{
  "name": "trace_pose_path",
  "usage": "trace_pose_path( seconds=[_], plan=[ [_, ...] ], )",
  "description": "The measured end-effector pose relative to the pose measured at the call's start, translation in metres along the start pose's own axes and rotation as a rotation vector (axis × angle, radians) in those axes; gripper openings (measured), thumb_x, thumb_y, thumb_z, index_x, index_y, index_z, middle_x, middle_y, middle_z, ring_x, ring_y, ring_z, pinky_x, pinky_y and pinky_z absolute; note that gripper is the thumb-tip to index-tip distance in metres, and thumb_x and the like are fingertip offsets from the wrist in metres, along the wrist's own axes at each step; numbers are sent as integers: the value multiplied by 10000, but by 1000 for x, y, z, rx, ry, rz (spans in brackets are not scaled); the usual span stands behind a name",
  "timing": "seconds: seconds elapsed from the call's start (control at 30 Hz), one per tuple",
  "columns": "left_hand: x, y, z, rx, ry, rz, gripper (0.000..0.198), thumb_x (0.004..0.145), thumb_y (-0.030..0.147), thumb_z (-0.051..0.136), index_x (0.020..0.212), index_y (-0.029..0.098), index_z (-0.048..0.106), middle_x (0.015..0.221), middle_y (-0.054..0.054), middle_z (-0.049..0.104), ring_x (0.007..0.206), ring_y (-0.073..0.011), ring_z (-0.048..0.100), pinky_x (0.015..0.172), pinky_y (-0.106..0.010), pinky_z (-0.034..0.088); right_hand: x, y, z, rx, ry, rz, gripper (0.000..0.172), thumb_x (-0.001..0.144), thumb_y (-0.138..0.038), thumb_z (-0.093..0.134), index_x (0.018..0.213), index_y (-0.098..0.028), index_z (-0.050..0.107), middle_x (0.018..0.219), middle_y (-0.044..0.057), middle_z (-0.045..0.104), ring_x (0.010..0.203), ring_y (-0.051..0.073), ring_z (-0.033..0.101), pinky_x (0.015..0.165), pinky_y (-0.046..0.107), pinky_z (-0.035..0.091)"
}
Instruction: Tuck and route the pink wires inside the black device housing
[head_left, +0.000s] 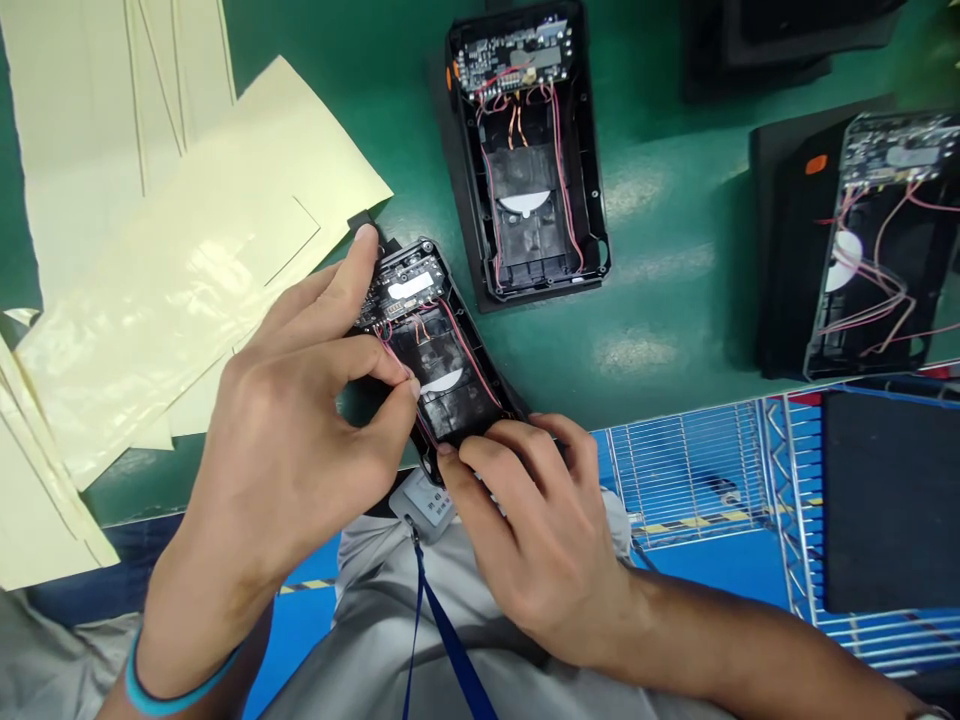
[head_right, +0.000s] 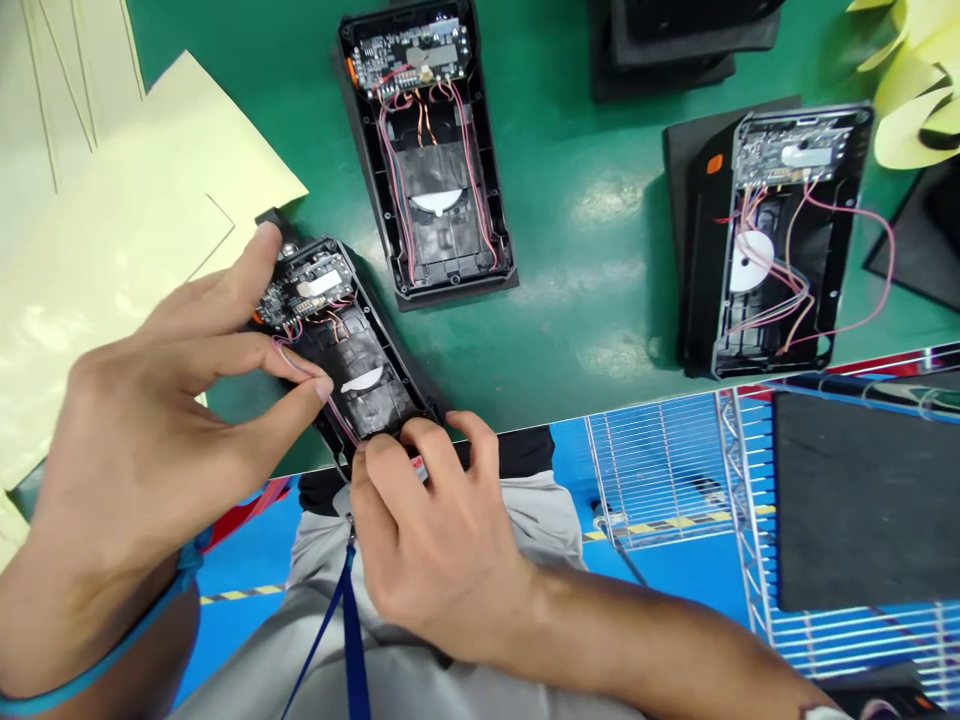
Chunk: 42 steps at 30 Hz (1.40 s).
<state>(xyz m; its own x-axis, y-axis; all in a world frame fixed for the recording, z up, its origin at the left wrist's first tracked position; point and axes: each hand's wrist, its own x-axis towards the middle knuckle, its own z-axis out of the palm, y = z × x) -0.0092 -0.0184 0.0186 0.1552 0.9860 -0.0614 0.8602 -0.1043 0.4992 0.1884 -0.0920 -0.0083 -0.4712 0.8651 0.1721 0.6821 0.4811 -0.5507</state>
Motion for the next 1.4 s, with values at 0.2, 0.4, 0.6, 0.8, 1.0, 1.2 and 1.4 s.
trace_pose_path(
  seconds=[0.2,0.4,0.6,0.8,1.0,1.2,1.4],
  plan=[
    [0,0,-1,4,-13,-5,209,964,290,596,799,269,724,1665,227,402,1570,-266,525,1363,-538,508,-2,2,2,52,24,-3,245,1056,-76,587,1202,-48,782,1148,97,773,1096,281,624,1005,558,461],
    [0,-1,0,6,-3,-6,202,974,306,605,805,272,708,1657,229,418,1560,-259,537,1320,-533,548,2,0,0,39,-5,20,255,1068,-74,555,1187,-61,780,1126,86,754,1083,267,622,1012,546,448],
    [0,-1,0,-21,25,26,170,947,287,651,793,243,708,1647,149,470,1531,-282,568,1267,-566,576,2,2,0,-3,-13,-9,230,1068,-88,581,1155,-82,794,1080,88,744,1069,269,620,1044,560,446],
    [2,-1,0,-17,27,23,161,945,272,642,803,240,708,1644,127,482,1519,-288,580,1238,-556,588,4,5,-1,37,-28,-6,243,1067,-75,557,1117,-93,794,1073,83,741,1064,256,621,1045,529,473],
    [0,-2,-1,-22,21,28,160,946,270,638,800,239,698,1643,152,480,1528,-266,572,1256,-529,578,-1,8,2,46,9,-20,250,1075,-64,540,1135,-109,778,1181,65,783,1091,231,659,1111,588,423],
    [2,-3,1,-36,17,30,168,944,297,640,795,242,696,1649,146,473,1534,-244,566,1249,-512,583,-4,11,7,55,63,-49,250,1074,-83,540,1155,-124,772,1153,51,803,1091,222,709,1129,595,390],
    [1,-3,-1,-28,14,29,170,938,281,642,785,236,700,1651,148,471,1547,-252,552,1257,-514,577,-5,11,11,27,163,-77,272,1095,-125,528,1096,-179,795,1109,9,818,1041,191,726,1218,604,335]
  ],
)
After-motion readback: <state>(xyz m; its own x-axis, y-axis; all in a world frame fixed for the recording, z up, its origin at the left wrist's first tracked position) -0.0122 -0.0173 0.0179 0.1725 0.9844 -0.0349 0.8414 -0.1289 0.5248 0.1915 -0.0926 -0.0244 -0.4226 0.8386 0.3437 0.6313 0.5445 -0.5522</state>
